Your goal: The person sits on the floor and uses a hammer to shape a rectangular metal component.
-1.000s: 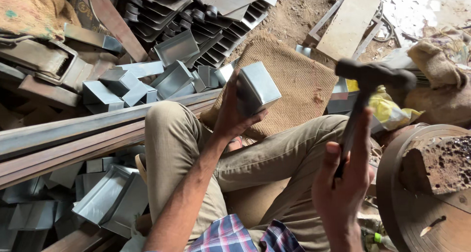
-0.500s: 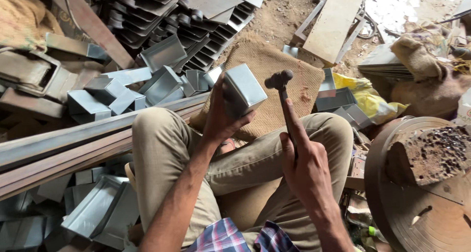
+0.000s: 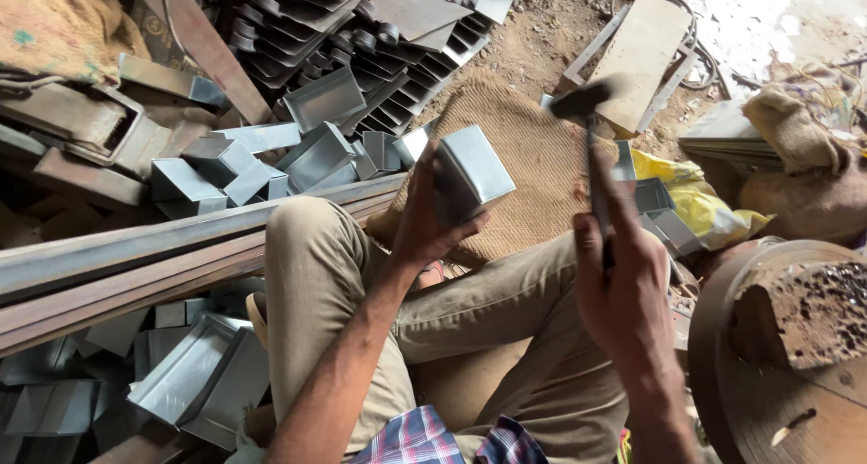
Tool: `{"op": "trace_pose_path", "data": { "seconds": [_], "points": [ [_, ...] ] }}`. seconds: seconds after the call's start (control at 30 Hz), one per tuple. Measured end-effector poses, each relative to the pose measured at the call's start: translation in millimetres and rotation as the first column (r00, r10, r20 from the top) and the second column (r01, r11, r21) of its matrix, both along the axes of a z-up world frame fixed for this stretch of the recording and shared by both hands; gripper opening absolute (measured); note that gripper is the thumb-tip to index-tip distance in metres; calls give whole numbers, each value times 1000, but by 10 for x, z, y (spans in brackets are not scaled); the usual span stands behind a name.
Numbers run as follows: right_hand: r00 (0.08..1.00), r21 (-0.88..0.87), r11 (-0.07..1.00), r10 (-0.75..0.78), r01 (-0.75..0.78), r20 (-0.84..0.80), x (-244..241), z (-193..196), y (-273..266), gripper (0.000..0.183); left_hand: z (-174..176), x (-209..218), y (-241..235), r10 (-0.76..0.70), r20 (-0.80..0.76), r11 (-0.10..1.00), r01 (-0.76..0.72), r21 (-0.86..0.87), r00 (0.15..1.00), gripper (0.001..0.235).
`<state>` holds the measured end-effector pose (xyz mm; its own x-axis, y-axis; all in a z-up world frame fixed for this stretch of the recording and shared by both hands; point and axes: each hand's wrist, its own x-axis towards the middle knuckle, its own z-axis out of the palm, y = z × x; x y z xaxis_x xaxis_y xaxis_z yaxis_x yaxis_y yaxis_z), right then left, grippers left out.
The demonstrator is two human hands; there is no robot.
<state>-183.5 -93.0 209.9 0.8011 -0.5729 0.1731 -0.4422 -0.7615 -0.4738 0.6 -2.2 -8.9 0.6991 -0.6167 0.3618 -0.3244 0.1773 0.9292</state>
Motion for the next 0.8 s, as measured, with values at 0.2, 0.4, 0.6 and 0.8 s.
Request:
{"op": "trace_pose_path", "data": {
  "seconds": [0.2, 0.4, 0.6, 0.8],
  "points": [
    [964, 22, 996, 84, -92, 253, 247, -244, 90, 64, 2, 32, -23, 60, 116, 991, -73, 112, 991, 131],
    [988, 58, 991, -124, 119, 95, 213, 60, 15, 60, 4, 33, 22, 64, 132, 993, -76, 87, 989, 129],
    [1000, 46, 999, 11, -11, 9, 355, -214, -12, 61, 37, 32, -34, 14, -27, 991, -10, 131, 1000, 134],
    [992, -2, 1000, -20, 21, 123, 302, 22, 48, 56, 0, 61, 6, 3, 12, 997, -4, 75, 1000, 131]
  ]
}}
